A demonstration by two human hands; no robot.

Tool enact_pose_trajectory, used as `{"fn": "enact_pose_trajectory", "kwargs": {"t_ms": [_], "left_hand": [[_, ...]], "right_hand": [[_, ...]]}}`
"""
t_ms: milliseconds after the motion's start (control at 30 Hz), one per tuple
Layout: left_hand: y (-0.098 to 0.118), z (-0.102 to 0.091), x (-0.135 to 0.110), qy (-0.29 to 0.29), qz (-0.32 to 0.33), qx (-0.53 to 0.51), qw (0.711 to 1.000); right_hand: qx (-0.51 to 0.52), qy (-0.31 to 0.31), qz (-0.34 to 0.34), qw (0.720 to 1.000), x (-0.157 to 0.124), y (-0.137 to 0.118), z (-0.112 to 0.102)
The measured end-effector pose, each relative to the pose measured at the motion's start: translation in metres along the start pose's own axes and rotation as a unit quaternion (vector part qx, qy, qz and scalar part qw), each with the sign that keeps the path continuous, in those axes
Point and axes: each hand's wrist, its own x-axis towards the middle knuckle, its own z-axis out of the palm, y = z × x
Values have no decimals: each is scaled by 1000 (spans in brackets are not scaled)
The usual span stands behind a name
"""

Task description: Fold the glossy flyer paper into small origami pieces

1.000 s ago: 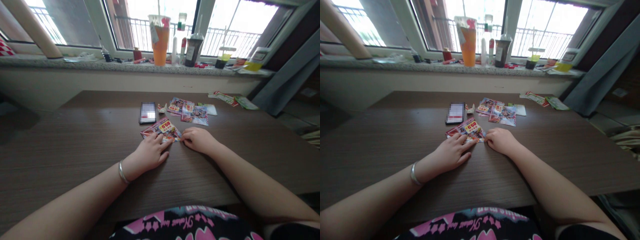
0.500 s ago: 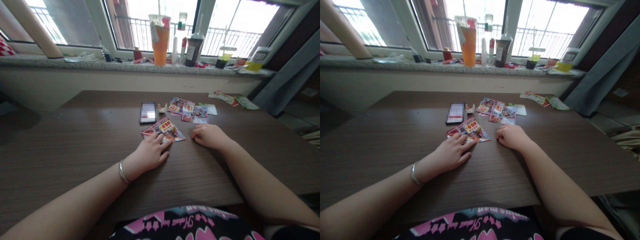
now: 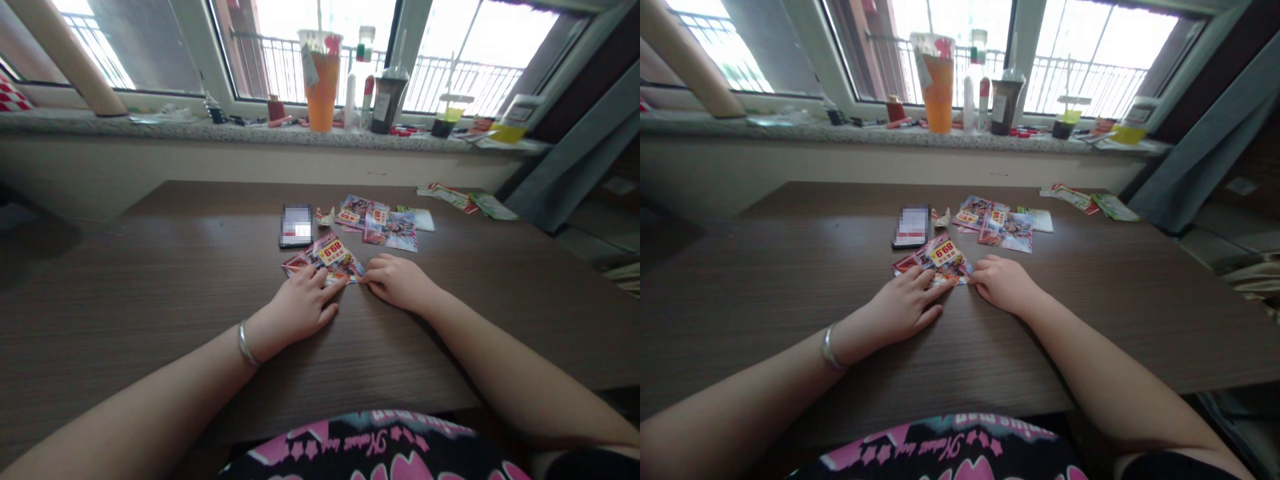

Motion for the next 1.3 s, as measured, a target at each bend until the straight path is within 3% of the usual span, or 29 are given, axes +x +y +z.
{"fn": "enact_pose_trajectory", "kwargs": {"t_ms": [167, 333, 1033, 1300], "left_hand": [[0, 1, 1, 3, 6, 6, 1000], [0, 2, 1, 8, 3, 6, 1000], [-2, 3, -2, 19, 17, 12, 1000], [-5, -13, -4, -16, 18, -8, 1000]], "right_hand": [[-25, 0, -21, 999, 1, -4, 0], [17, 22, -67, 997, 4, -11, 4], [34, 6, -35, 999, 10, -14, -2], [31, 4, -27, 999, 8, -12, 0]]}}
